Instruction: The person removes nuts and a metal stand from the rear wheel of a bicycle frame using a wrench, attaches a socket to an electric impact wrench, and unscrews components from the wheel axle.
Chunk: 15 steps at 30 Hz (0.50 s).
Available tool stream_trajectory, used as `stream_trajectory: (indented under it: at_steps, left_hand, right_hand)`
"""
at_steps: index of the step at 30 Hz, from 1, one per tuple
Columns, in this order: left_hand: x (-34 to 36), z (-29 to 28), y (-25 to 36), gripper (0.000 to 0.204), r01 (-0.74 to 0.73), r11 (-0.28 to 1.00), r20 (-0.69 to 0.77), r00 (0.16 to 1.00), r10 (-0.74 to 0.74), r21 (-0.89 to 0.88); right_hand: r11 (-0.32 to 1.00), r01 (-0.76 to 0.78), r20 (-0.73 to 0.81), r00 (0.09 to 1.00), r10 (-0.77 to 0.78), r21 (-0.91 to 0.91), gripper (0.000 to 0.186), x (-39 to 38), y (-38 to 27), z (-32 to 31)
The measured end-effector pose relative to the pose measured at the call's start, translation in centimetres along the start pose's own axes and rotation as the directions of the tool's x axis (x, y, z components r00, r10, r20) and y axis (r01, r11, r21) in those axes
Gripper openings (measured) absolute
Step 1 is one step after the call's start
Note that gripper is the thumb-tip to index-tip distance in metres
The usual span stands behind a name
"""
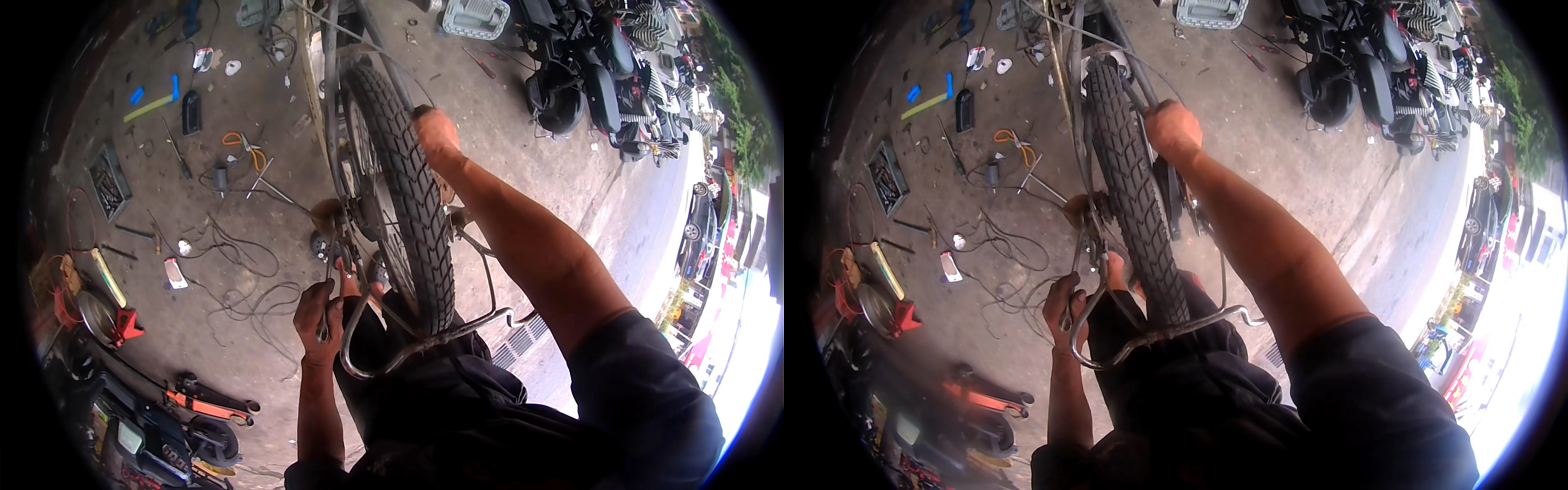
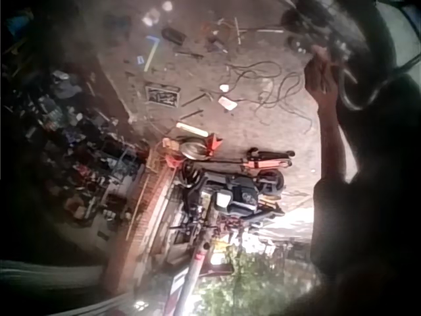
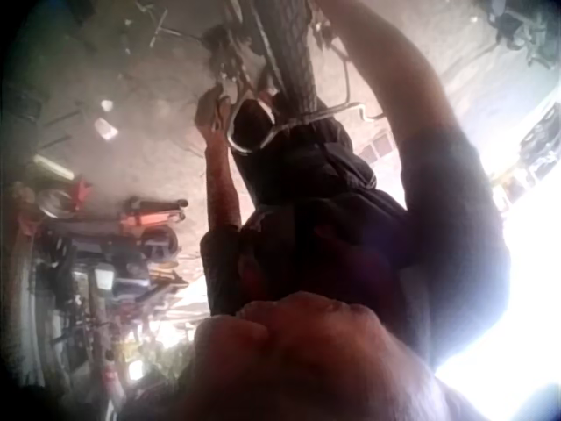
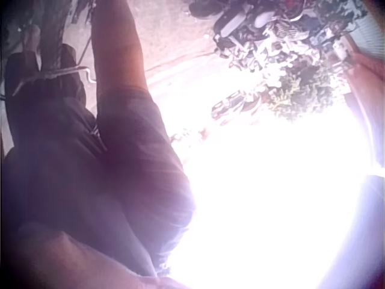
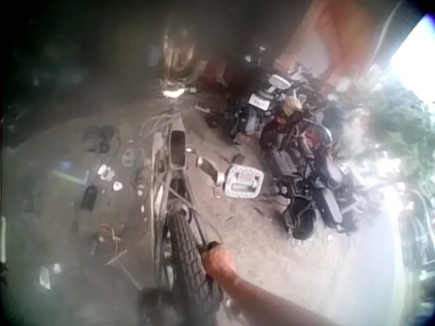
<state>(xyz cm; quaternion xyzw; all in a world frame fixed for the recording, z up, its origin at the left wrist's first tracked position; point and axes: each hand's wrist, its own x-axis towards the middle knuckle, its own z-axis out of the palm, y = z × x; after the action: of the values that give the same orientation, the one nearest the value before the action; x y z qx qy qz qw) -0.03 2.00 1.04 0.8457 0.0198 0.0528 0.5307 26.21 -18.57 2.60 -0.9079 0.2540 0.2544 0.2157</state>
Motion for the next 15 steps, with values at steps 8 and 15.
stream_trajectory:
  at_steps: [8,15]
  left_hand:
    - [11.1,0.4,1.6,0.021,0.26,0.966,0.027,0.965,-0.26,-0.006]
    - [17.8,0.2,-0.8,0.028,0.572,0.806,0.231,0.773,-0.591,0.149]
  right_hand:
    - [0.999,0.043,0.03,0.999,-0.042,-0.033,0.038,0.5,0.7,-0.4]
    - [0.998,0.028,0.059,0.998,-0.031,0.053,0.039,1.1,0.6,0.4]
